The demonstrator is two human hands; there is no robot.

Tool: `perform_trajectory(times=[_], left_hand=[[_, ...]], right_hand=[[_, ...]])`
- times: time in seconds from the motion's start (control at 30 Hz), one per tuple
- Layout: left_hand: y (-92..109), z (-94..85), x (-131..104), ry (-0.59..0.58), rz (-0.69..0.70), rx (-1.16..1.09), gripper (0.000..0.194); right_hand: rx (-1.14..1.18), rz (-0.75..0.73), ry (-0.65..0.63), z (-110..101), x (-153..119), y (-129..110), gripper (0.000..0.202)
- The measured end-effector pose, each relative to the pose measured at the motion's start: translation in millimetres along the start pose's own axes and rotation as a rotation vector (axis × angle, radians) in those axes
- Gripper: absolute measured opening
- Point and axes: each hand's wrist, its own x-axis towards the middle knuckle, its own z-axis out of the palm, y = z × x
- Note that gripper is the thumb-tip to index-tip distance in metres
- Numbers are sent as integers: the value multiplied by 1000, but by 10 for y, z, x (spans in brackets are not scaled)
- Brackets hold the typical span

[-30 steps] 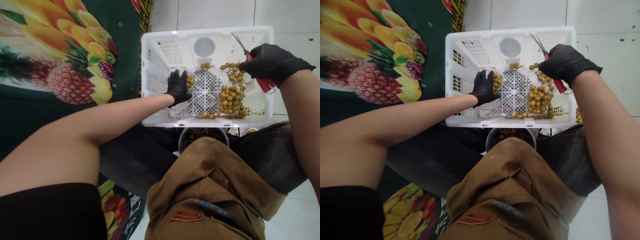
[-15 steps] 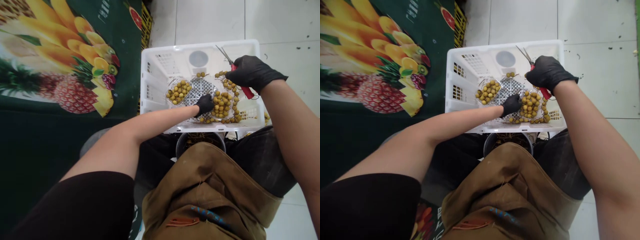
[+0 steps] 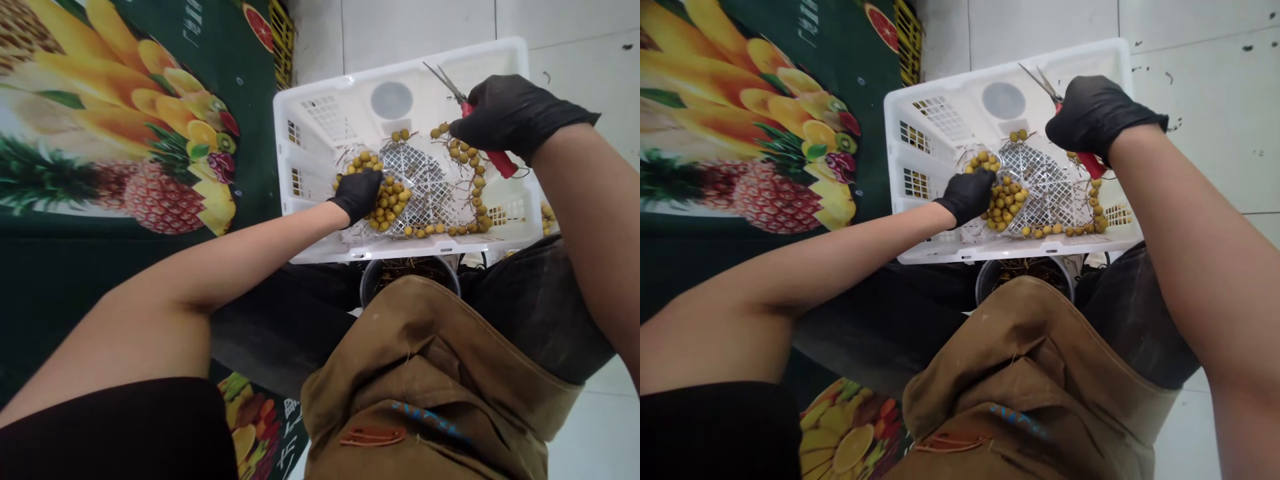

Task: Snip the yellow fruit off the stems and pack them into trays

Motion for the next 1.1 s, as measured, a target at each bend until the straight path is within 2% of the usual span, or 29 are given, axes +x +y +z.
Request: perform_trajectory(times=[0.07,0.13,0.2,0.27,0.37,0.5,0.63,0.83,0.97,1.1], left_hand=[[164,77,-23,-140,191,101,26],[347,215,-44,-304,401,211,30],[501,372,-56,-414,604,362,34],[598,501,-56,-443,748,527,33],[628,600,-46,-418,827,641,30],[547,632,-41,-376,855,657,28],[468,637,-47,-349,819,651,33],[440,525,-47,-322,835,541,24],[485,509,-33,-330,669,278,36],[486,499,38,-318,487,-54,32]], right_hand=[[-16,-2,4,7,2,-3,36],[-27,1,9,16,3,-6,32],[-25,8,4,23,1,-9,26],[-18,15,-2,25,0,-13,23],[-26,2,7,17,-1,-27,23],[-55,14,6,4,-10,-64,27],[-49,-8,10,17,-2,-58,37],[-82,-57,35,64,94,17,39],[-72,-47,18,64,111,29,35],[-66,-31,23,26,33,6,34]])
